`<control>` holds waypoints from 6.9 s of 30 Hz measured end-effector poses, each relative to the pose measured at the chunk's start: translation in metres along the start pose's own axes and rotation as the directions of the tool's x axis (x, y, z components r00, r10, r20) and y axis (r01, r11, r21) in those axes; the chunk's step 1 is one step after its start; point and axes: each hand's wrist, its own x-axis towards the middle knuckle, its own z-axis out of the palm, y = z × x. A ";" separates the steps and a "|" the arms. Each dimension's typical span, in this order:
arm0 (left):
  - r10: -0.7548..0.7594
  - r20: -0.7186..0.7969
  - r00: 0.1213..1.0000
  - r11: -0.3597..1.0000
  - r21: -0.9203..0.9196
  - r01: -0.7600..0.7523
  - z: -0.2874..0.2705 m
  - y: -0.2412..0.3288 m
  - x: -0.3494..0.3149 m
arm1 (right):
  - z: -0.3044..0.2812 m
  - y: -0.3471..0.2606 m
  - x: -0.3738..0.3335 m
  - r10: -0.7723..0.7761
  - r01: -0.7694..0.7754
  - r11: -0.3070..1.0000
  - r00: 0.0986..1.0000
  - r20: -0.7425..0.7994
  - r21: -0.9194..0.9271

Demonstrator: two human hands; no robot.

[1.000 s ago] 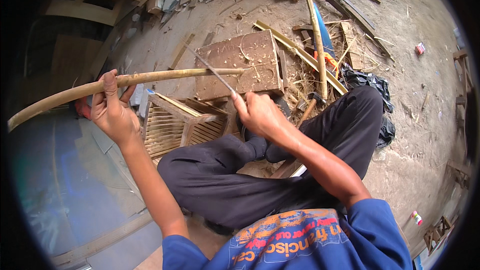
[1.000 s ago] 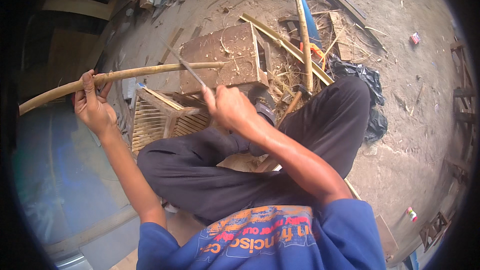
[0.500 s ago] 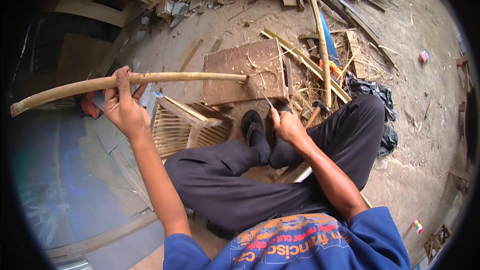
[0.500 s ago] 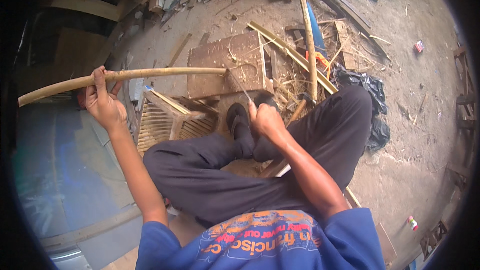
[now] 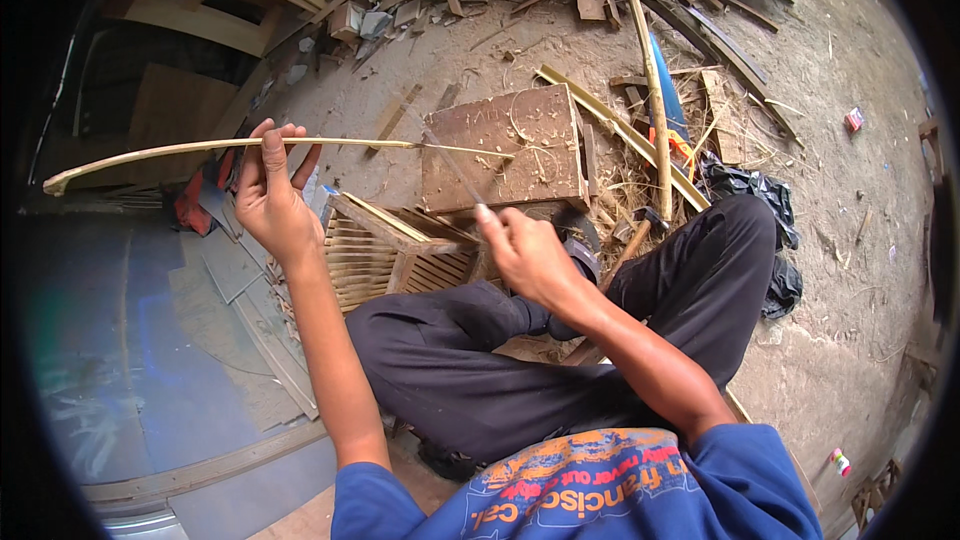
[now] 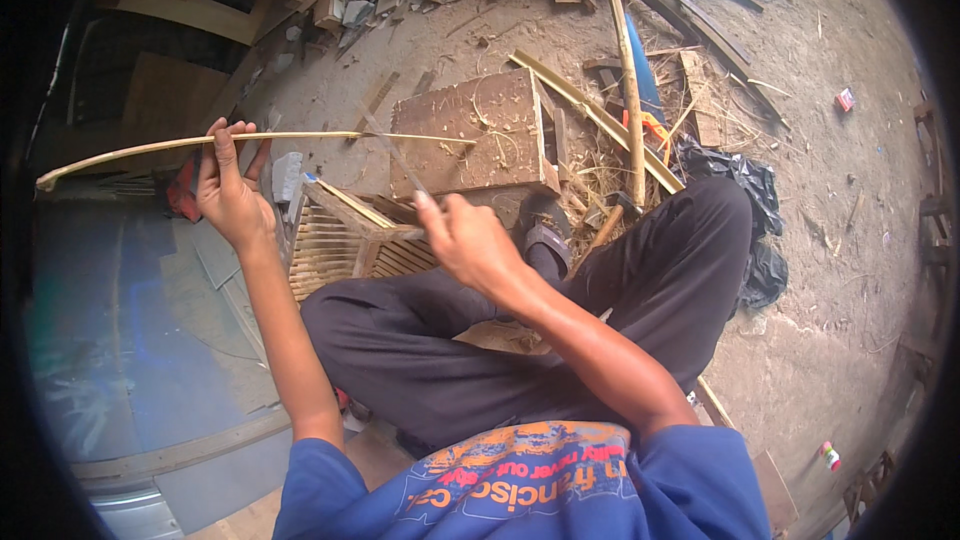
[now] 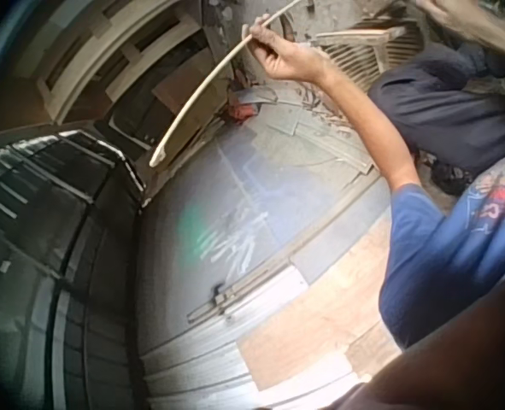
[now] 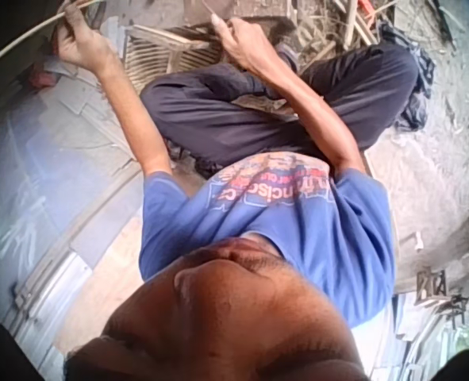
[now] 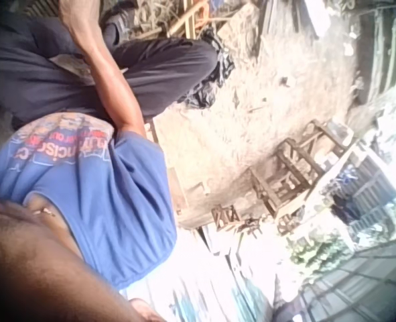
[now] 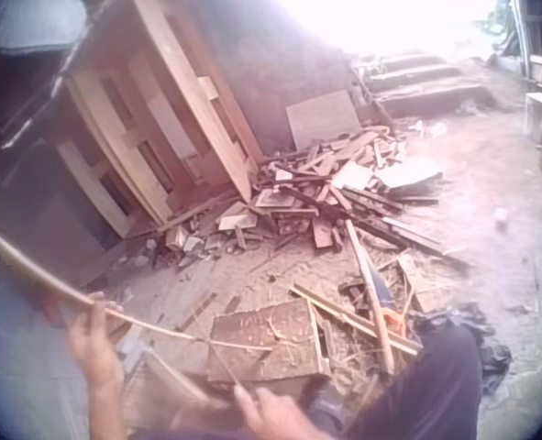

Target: The person sits on the floor and uses a knife to shave and shape a long bamboo strip, then uses a hand saw to cut the strip to length. The person places the finished piece into a partially assembled bamboo chair frame.

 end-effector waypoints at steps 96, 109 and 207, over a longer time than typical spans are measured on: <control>-0.012 -0.070 0.997 0.971 0.236 0.028 -0.009 -0.004 0.013 | 0.023 0.003 0.011 -0.164 0.145 0.961 0.984 -0.065 -0.235; 0.040 -0.014 0.999 0.947 0.319 -0.033 0.007 0.001 0.012 | 0.009 0.010 0.014 -0.118 0.089 0.955 0.989 -0.089 -0.284; 0.004 -0.260 0.966 1.000 0.018 0.000 -0.026 0.008 0.021 | -0.005 0.167 0.013 0.223 -0.245 0.968 0.935 -0.274 -0.048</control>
